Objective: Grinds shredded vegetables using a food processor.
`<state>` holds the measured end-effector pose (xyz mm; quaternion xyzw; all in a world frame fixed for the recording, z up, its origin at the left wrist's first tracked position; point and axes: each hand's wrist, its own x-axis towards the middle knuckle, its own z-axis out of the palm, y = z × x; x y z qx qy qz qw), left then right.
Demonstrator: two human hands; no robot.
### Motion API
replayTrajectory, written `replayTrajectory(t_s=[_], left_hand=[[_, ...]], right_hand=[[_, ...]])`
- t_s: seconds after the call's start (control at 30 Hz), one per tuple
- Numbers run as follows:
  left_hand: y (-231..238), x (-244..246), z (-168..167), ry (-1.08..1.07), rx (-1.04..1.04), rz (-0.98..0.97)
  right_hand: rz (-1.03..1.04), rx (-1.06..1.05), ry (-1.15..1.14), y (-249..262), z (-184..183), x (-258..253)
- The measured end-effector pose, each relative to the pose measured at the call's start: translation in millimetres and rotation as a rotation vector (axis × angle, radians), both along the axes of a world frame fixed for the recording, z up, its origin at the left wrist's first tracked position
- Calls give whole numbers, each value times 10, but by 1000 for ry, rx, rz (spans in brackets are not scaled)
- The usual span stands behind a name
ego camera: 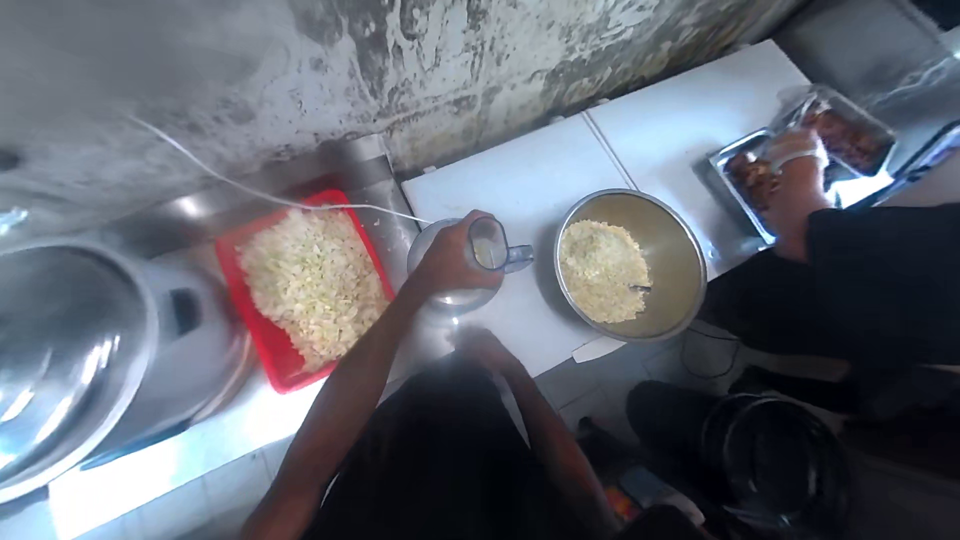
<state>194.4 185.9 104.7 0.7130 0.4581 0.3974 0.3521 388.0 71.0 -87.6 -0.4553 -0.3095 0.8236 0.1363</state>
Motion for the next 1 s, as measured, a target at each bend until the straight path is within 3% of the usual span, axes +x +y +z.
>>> replayTrajectory(t_s=[0.1,0.17,0.23,0.37,0.5,0.73,0.9,1.0], left_hand=[[-22,-7,66,-38,36,-12],[-211,11,396,-31,-35,-2],[-281,22,523,-18,-69,2],[14,9,-10,-55,95,-25],[10,1,33,-40,57,-16],[-24,11,54,-70,40,-40],[-7,0,49,-85,44,-58],[-5,-7,55,-80,43,-70]], right_hand=[[-82,-22,41,-34,-177,-111],[-58,-39,37,-17,-135,-144],[-12,-11,-41,14,-23,-165],[86,270,-383,15,270,-267],[129,336,-573,14,294,-362],[194,277,-465,95,263,-280],[290,50,-45,150,-14,13],[213,-26,121,82,-158,43]])
